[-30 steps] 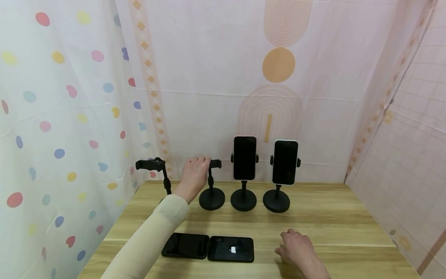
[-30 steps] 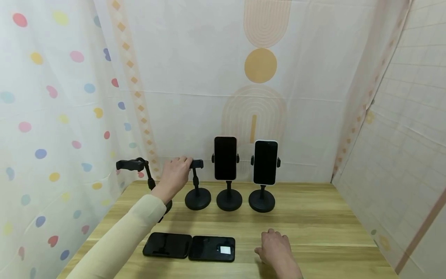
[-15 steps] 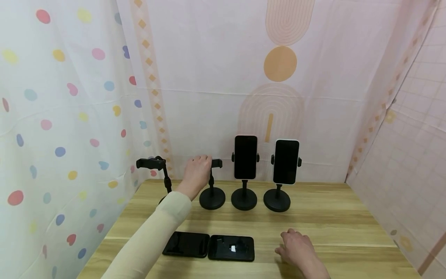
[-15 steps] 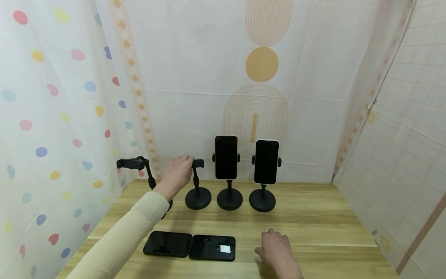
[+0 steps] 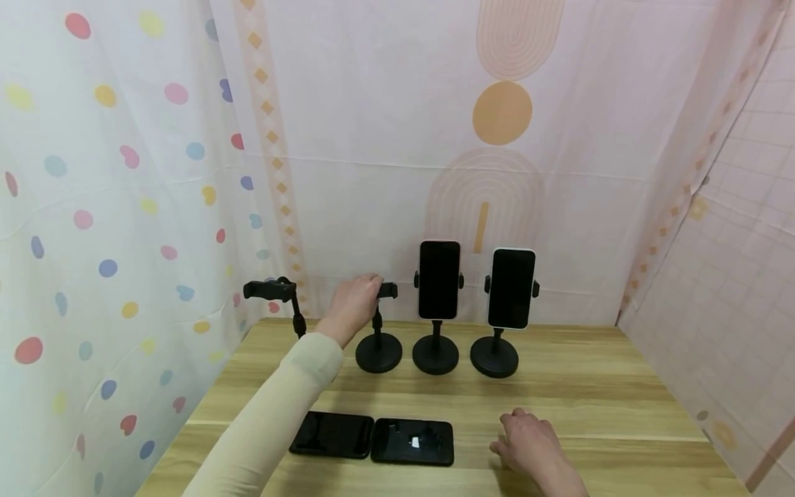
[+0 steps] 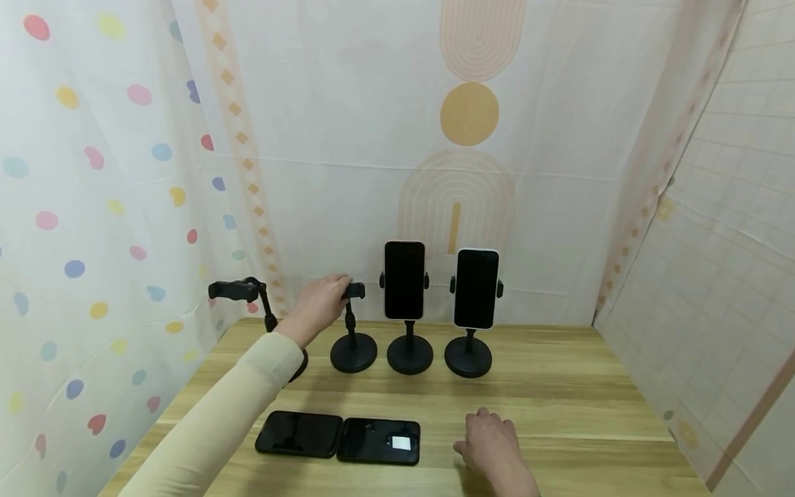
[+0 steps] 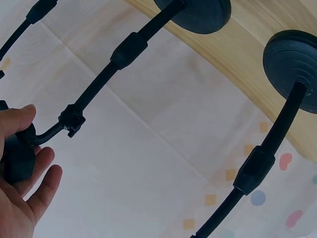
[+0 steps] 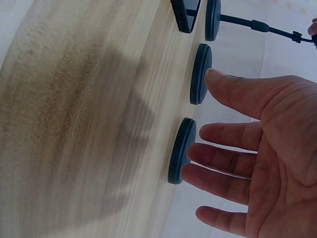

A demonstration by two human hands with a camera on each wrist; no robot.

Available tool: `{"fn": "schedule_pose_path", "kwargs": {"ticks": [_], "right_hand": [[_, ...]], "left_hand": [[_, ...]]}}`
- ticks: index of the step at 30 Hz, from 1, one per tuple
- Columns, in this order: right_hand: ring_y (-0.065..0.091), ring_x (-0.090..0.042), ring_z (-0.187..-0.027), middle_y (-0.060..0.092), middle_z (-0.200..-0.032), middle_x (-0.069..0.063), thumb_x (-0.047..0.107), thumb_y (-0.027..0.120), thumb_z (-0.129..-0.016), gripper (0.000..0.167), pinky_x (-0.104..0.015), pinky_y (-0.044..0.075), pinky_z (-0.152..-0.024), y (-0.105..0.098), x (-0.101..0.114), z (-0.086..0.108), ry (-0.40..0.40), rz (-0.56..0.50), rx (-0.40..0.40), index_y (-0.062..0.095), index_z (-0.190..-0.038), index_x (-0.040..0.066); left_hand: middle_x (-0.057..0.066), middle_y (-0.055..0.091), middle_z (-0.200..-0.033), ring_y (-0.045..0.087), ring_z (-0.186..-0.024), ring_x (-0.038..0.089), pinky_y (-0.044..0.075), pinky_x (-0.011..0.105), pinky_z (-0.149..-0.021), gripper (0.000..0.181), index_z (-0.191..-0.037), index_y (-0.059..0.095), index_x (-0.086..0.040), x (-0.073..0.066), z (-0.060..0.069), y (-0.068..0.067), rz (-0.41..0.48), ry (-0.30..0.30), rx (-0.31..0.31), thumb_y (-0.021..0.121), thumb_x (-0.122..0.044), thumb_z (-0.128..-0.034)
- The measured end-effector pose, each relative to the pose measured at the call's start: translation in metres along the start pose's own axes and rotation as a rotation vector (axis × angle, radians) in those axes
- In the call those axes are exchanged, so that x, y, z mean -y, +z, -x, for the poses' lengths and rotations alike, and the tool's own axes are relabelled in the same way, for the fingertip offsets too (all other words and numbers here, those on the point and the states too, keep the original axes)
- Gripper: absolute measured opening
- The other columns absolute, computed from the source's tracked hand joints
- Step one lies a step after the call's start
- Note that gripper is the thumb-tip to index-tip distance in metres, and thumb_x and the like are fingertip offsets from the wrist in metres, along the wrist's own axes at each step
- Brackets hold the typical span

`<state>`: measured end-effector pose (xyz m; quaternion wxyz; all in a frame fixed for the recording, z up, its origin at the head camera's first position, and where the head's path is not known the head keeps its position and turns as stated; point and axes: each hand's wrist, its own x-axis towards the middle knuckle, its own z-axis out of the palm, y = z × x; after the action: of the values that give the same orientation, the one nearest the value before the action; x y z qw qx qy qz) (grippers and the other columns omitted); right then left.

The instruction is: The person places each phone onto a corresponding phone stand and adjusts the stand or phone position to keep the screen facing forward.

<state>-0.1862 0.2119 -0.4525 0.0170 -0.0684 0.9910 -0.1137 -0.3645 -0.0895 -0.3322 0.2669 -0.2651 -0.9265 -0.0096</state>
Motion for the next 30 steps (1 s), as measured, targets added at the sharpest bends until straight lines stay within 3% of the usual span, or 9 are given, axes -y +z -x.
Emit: {"fn": "schedule_pose_path", "kwargs": {"ticks": [8,16,30], "right_hand": [[0.062,-0.031,-0.084,0.061,-0.093,-0.011,0.031,0.081,-0.083,0.039,-0.052,0.050,-0.073,0.000,0.000,-0.001,-0.002,-0.001,0.004,0.068,-0.103,0.000],[0.062,-0.032,-0.086,0.062,-0.096,-0.012,0.031,0.081,-0.083,0.040,-0.053,0.050,-0.075,0.001,0.000,-0.001,-0.004,-0.003,0.014,0.068,-0.104,0.000],[0.062,-0.032,-0.087,0.061,-0.097,-0.013,0.031,0.081,-0.083,0.041,-0.053,0.050,-0.076,0.000,0.001,0.000,-0.005,0.001,0.024,0.068,-0.105,0.000]], "left_hand": [[0.008,0.068,-0.086,0.068,-0.075,0.024,0.055,0.037,-0.064,0.004,-0.091,0.067,-0.003,-0.001,-0.003,-0.003,0.013,-0.008,0.039,0.070,-0.001,-0.0899],[0.010,0.067,-0.083,0.066,-0.073,0.025,0.055,0.037,-0.064,0.007,-0.087,0.066,-0.002,-0.002,-0.007,-0.006,0.044,-0.019,0.096,0.066,0.005,-0.0897],[0.011,0.068,-0.088,0.067,-0.080,0.028,0.056,0.039,-0.071,0.005,-0.091,0.067,-0.002,-0.001,-0.011,-0.016,0.073,-0.045,0.189,0.068,0.003,-0.0898]]}}
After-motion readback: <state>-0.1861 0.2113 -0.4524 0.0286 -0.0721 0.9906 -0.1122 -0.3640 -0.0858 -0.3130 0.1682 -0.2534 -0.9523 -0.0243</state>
